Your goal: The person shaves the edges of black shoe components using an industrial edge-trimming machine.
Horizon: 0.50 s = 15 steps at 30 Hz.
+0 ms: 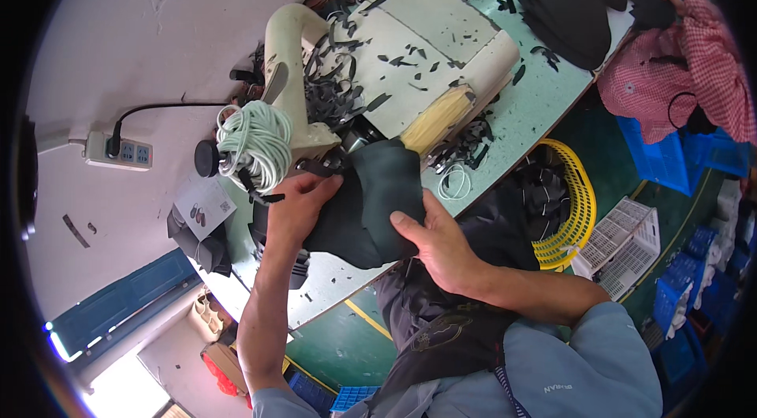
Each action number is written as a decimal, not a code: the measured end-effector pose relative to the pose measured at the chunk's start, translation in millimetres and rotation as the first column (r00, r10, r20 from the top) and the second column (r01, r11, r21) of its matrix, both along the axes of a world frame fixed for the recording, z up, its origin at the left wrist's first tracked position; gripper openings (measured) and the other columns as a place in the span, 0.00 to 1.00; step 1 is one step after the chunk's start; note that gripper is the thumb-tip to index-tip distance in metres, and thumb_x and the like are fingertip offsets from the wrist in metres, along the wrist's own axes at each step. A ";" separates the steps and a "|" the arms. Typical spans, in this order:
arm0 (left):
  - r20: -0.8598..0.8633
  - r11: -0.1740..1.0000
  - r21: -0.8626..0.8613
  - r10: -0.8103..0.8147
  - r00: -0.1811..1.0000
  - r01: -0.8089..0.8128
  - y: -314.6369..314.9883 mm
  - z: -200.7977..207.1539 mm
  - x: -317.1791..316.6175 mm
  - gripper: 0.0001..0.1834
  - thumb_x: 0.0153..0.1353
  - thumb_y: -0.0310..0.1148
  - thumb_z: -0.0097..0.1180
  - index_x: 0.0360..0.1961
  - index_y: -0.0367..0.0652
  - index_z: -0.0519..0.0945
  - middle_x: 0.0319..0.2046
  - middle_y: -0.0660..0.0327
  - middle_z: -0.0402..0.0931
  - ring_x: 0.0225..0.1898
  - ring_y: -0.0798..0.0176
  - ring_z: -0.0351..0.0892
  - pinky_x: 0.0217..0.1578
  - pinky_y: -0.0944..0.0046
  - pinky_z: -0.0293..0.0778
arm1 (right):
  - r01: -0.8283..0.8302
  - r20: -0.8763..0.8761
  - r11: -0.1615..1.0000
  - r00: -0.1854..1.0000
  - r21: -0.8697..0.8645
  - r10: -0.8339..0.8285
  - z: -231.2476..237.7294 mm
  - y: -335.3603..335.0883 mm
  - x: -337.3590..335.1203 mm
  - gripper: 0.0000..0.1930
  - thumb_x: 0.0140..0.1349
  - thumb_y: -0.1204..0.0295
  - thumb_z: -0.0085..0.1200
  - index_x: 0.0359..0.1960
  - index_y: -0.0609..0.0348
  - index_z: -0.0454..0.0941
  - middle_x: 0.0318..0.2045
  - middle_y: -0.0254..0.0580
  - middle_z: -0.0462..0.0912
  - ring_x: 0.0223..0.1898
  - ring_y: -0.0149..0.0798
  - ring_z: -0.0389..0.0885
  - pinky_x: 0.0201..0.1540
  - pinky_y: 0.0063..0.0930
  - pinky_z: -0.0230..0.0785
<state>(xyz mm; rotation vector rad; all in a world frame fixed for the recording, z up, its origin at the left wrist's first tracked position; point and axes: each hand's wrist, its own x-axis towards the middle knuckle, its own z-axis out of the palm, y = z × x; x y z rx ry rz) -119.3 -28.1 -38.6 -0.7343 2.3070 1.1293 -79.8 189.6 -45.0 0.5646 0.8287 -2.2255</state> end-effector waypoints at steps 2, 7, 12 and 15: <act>-0.043 1.000 -0.006 -0.026 0.999 0.025 5.5 6.2 1.7 0.15 0.54 0.37 0.66 0.39 0.37 0.85 0.30 0.64 0.83 0.32 0.74 0.79 0.37 0.72 0.73 | 0.016 0.011 1.000 1.000 -0.006 -0.016 1.9 0.9 -1.1 0.20 0.69 0.74 0.48 0.60 0.63 0.60 0.53 0.42 0.73 0.53 0.33 0.75 0.56 0.31 0.70; -0.005 0.979 0.176 0.109 0.994 -0.107 1.7 12.0 7.4 0.19 0.52 0.37 0.67 0.43 0.38 0.83 0.35 0.61 0.83 0.37 0.69 0.79 0.42 0.68 0.72 | -0.003 0.007 1.000 1.000 -0.011 0.003 0.5 -1.5 2.2 0.22 0.69 0.74 0.48 0.62 0.61 0.58 0.55 0.42 0.72 0.54 0.33 0.74 0.57 0.31 0.69; 0.016 0.979 0.182 0.088 0.996 -0.090 12.7 20.1 -3.7 0.17 0.51 0.32 0.67 0.42 0.36 0.82 0.39 0.59 0.83 0.42 0.65 0.80 0.47 0.65 0.72 | 0.022 0.005 1.000 1.000 -0.010 -0.022 1.4 4.3 -1.3 0.22 0.69 0.74 0.48 0.63 0.61 0.58 0.56 0.42 0.71 0.55 0.33 0.73 0.58 0.32 0.68; 0.005 0.947 0.300 0.122 0.992 -0.118 -4.5 11.3 13.2 0.16 0.57 0.32 0.62 0.44 0.35 0.83 0.36 0.61 0.82 0.35 0.72 0.78 0.41 0.71 0.72 | 0.021 -0.011 1.000 1.000 -0.020 -0.021 1.6 -1.9 -0.6 0.23 0.69 0.74 0.48 0.63 0.61 0.57 0.56 0.41 0.71 0.55 0.33 0.73 0.58 0.32 0.68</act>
